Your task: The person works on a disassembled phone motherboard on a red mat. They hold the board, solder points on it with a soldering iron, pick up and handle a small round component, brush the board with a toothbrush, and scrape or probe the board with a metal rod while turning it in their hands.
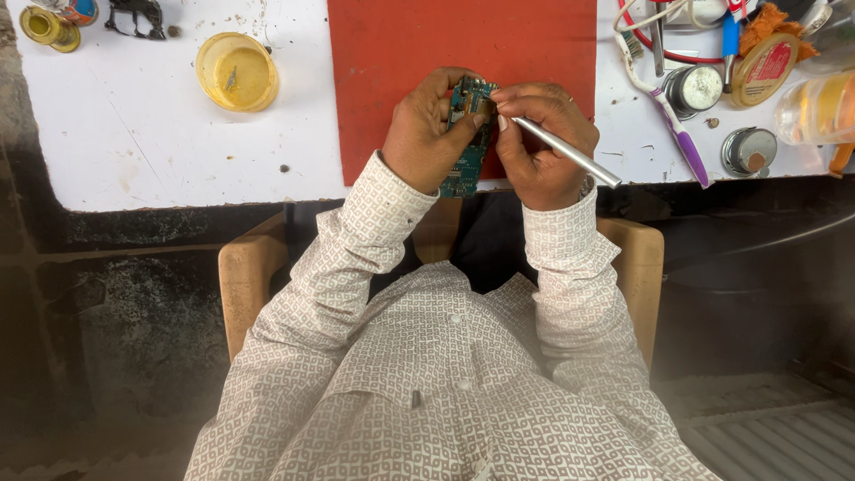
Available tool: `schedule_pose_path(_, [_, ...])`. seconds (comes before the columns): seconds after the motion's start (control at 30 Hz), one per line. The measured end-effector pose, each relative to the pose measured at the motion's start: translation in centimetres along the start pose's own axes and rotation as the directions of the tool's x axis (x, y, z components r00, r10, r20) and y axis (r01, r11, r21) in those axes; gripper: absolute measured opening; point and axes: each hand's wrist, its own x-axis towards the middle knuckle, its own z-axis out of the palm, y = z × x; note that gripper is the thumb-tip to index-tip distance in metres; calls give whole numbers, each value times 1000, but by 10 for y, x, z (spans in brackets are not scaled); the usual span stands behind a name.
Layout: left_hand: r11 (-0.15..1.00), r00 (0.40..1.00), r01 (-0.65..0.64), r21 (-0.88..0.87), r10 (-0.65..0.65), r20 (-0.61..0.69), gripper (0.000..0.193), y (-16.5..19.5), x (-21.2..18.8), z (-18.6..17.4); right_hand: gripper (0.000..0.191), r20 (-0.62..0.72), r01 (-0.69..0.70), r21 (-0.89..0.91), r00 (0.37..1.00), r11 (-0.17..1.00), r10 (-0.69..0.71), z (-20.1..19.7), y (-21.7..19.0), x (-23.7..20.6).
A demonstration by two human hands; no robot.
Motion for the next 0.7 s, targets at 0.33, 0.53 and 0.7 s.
schedule_pose_path(0.33, [996, 1000, 25, -85, -24, 15, 29, -3, 3, -2, 9, -28, -21, 56, 999, 998, 22, 0, 4, -2])
schedule_pose_path(0.53, [992, 1000, 19, -123, -16, 24, 28, -5, 3, -3, 11, -2, 16, 22, 1000, 1000, -16, 1, 2, -2])
schedule_pose_path(0.7, [995, 1000, 23, -101, -21, 20, 28, -6, 4, -4, 10, -10, 19, 5, 1000, 1000, -18, 1, 1, -1])
